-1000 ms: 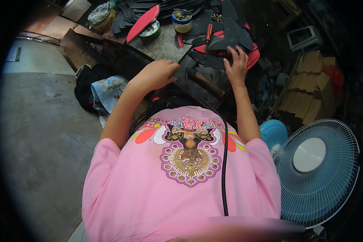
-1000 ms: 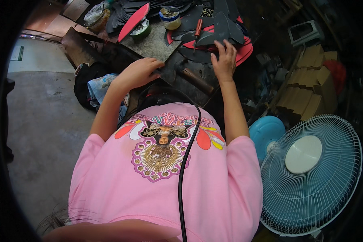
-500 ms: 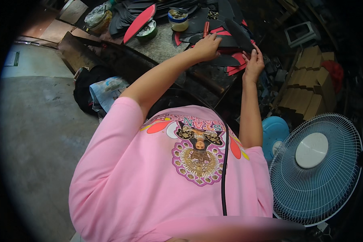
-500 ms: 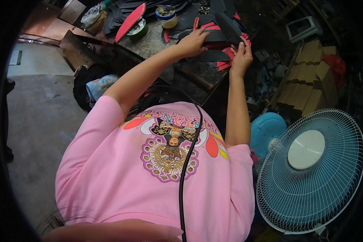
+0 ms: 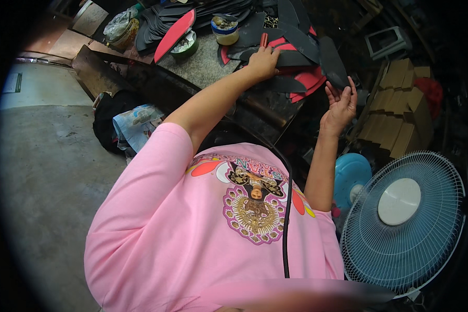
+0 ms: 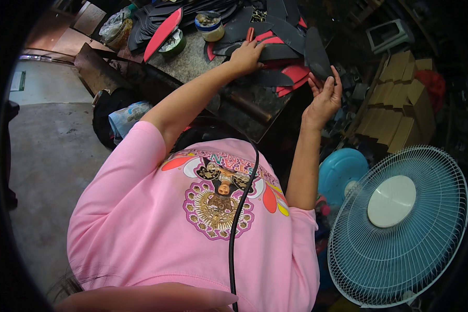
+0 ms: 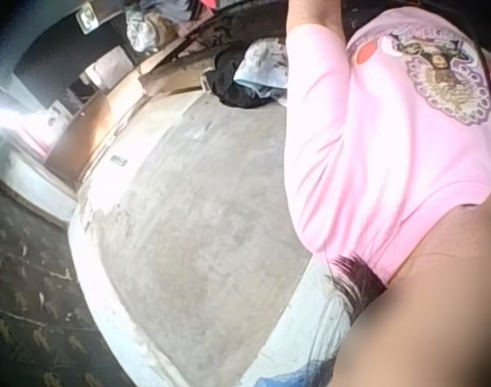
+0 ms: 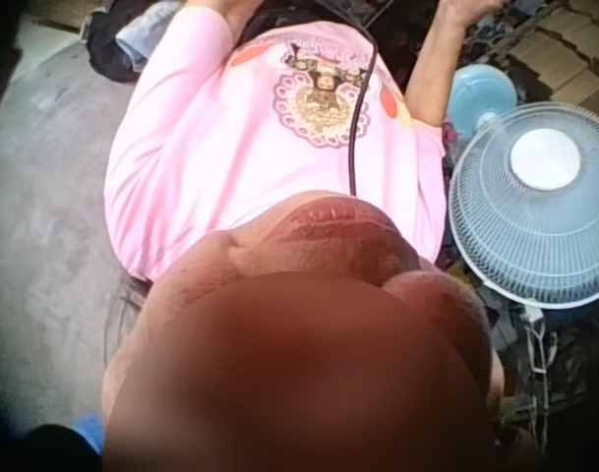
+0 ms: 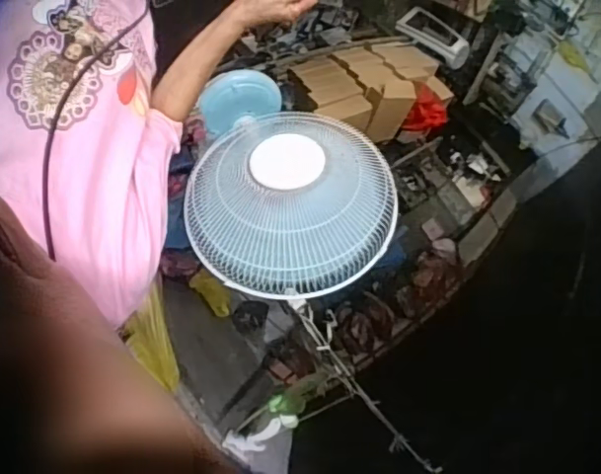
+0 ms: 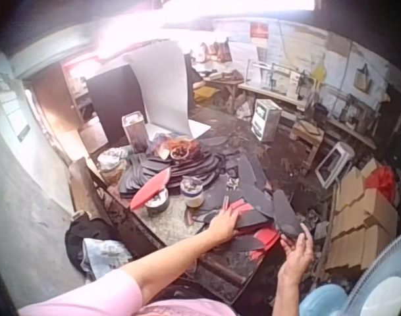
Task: The person uses a red-handled tool to stitch or press seams on pink and black shoe upper pieces. They repeatedly pick up pieces, align edges, apply the tool along seams, and place the finished pieces back on the workbench.
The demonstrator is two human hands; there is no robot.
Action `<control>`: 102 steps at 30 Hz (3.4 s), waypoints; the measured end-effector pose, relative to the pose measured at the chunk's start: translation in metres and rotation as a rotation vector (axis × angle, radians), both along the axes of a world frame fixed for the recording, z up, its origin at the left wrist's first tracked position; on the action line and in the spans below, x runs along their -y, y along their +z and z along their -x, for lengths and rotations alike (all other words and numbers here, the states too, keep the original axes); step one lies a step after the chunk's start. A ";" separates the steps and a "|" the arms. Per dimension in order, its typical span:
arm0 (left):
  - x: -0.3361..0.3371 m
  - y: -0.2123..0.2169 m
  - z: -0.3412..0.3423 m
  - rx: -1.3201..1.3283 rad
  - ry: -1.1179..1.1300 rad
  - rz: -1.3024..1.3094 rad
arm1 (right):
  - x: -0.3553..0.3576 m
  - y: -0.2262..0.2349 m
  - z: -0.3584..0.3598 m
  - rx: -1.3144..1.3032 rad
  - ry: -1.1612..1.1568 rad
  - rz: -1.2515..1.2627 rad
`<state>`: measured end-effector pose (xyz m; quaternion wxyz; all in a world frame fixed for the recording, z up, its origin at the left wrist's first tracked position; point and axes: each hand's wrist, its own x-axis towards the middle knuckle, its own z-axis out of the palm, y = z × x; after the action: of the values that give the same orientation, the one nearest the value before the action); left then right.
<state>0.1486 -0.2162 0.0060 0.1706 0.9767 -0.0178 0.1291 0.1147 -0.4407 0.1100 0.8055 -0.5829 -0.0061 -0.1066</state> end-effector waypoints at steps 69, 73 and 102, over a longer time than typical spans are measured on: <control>-0.051 0.052 0.115 -0.728 -0.071 1.381 | -0.013 -0.099 -0.011 -0.403 0.376 -0.142; -0.041 0.062 0.115 -0.447 0.039 1.586 | -0.013 -0.082 0.005 -0.418 0.528 -0.011; -0.060 0.050 0.114 -0.186 0.107 1.395 | -0.049 -0.069 0.006 -0.136 0.634 0.451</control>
<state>0.0341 -0.1558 0.0564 0.7512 0.6459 0.1316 0.0348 0.1089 -0.3917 0.0406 0.6487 -0.7201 -0.1558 0.1905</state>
